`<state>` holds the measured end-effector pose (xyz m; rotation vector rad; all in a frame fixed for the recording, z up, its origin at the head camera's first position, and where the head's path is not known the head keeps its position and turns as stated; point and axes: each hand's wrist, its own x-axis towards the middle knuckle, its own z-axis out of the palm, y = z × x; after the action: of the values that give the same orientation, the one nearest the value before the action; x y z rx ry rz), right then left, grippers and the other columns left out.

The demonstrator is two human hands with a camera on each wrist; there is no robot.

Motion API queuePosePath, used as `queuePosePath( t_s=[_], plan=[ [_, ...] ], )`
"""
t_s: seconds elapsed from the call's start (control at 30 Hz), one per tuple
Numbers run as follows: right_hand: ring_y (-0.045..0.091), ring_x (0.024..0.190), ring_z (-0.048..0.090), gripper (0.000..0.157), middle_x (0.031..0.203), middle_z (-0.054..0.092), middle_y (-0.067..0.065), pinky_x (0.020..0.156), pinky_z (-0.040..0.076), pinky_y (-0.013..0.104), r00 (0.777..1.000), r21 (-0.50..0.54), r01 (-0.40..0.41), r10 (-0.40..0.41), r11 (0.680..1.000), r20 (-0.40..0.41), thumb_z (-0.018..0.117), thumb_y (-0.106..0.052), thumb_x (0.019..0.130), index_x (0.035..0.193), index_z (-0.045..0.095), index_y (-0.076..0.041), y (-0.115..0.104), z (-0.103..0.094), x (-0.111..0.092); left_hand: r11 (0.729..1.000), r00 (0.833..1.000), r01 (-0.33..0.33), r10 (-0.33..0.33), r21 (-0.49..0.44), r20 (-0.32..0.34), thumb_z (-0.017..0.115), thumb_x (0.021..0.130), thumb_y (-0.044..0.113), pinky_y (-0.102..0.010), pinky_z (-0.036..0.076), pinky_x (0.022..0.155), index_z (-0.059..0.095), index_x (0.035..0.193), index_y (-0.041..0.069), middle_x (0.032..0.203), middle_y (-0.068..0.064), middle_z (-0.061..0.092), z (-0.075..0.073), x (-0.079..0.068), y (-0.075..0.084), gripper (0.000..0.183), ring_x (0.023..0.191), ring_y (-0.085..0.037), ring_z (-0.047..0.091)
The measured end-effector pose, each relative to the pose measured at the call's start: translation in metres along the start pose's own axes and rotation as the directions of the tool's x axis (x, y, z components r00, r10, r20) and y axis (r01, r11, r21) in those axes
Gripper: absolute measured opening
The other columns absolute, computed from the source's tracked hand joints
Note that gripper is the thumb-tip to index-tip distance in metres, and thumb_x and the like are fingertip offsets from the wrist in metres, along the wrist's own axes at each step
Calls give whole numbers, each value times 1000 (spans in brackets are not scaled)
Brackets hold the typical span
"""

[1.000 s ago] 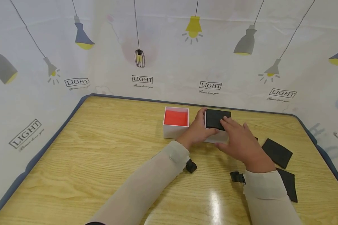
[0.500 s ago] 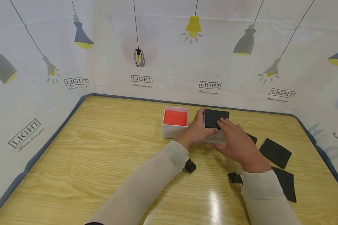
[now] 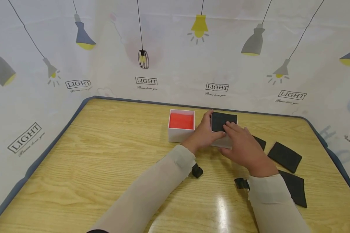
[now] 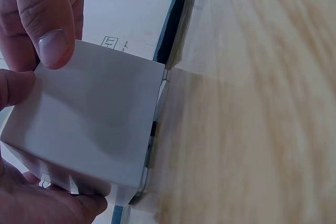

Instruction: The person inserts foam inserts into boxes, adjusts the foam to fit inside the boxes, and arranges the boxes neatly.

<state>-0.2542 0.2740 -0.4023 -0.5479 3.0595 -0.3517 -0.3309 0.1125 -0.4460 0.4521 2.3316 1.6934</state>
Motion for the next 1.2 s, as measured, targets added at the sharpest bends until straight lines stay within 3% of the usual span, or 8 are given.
queuePosePath(
  t_s=[0.43,0.67,1.0,1.2],
  plan=[
    [48,155,30,89,169,30,26,120,17,76,996,-9,-21,20,1000,-92,83,-23,89,160,37,6,-2,15,8,1000,1000,8,-8,-7,5,82,91,37,-30,48,110,17,167,22,155,-4,43,-1,0,-2,102,123,-13,52],
    [49,154,30,91,169,29,27,120,18,77,995,-32,-41,39,999,-87,84,-23,89,160,36,7,-5,17,12,1000,1000,-5,5,-13,13,80,92,37,-30,49,109,15,167,21,154,-3,42,-1,-1,-2,101,121,-15,52],
    [48,150,37,80,163,41,27,119,19,77,995,-22,-41,39,999,-93,83,-23,89,154,47,7,-4,19,14,1000,1000,12,-12,-26,15,80,92,38,-30,49,106,14,168,23,155,-4,42,-1,-1,-3,102,118,-13,53],
    [50,146,42,78,156,48,29,117,23,78,993,-24,-23,20,999,-120,84,-23,88,152,49,7,-4,20,13,1000,1000,-12,12,-28,12,80,92,37,-28,49,105,15,168,20,153,-6,44,-2,-1,-2,102,118,-13,54]
  ],
)
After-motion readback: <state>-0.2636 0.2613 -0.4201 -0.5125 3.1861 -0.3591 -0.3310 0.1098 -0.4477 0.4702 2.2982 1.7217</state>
